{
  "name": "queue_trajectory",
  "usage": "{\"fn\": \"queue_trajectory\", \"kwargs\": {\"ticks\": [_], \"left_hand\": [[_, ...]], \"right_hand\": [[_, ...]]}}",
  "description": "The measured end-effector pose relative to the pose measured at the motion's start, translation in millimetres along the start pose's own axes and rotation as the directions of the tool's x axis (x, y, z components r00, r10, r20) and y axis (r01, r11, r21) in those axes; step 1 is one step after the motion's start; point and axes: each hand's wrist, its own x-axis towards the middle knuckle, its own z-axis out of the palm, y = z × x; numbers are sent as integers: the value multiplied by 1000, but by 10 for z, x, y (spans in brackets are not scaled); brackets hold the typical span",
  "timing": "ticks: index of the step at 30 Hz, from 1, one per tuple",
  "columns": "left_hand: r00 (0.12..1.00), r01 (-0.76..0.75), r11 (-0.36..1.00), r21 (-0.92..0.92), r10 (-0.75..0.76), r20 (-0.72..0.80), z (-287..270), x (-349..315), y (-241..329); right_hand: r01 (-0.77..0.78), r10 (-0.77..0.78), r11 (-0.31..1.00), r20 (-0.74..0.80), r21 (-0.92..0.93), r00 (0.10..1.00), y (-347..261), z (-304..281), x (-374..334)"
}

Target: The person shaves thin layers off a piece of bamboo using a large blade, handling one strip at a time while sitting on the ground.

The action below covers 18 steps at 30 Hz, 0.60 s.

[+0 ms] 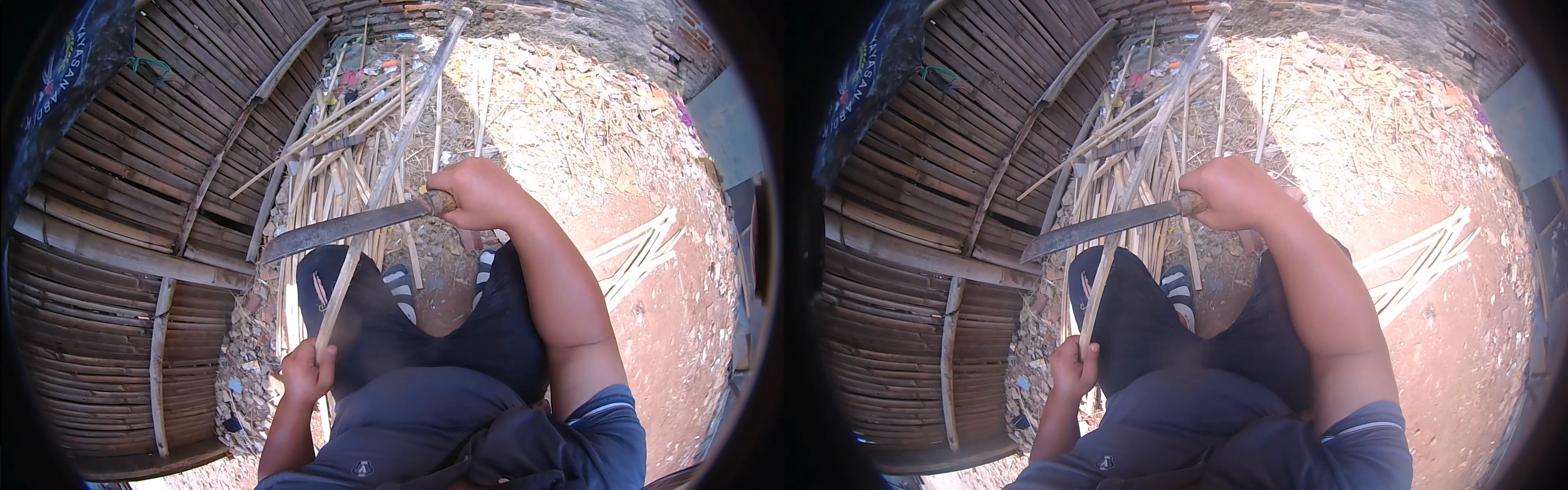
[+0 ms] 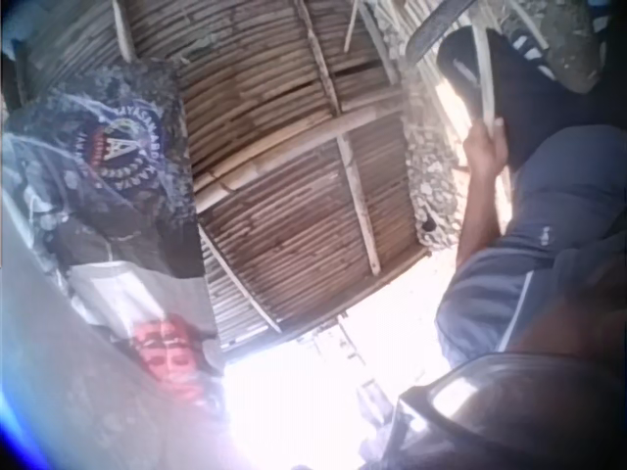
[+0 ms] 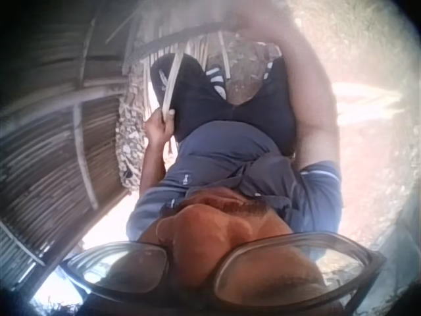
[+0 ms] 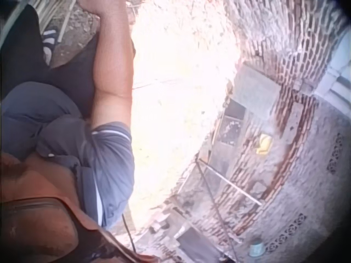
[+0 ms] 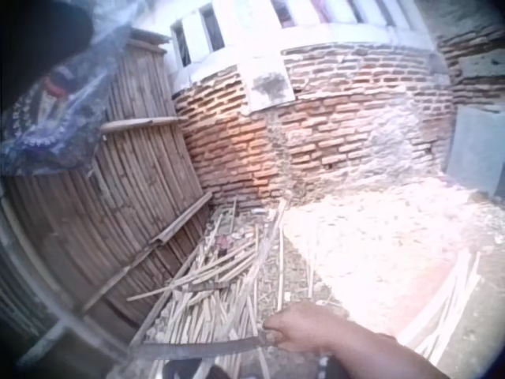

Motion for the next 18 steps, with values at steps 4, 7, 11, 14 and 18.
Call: {"fn": "queue_trajectory", "kwargs": {"ticks": [4,7,11,14,18], "left_hand": [[1000,6,1000,21,-6,15,-87,-3,-15],[1000,-10,1000,24,9,21,-79,-43,-82],[1000,-22,1000,-6,22,8,3,-95,-145],[998,18,999,-50,-15,61,-54,-92,-127],[991,60,995,-81,-50,123,-150,-187,-262]], "right_hand": [[-248,257,957,-46,150,965,290,-154,20],[-332,355,928,-126,169,927,409,-212,-11],[-113,124,987,-96,116,988,194,-59,-13],[-1,3,999,-64,37,998,201,-57,-11],[-374,415,887,-113,271,903,526,-213,9]]}}
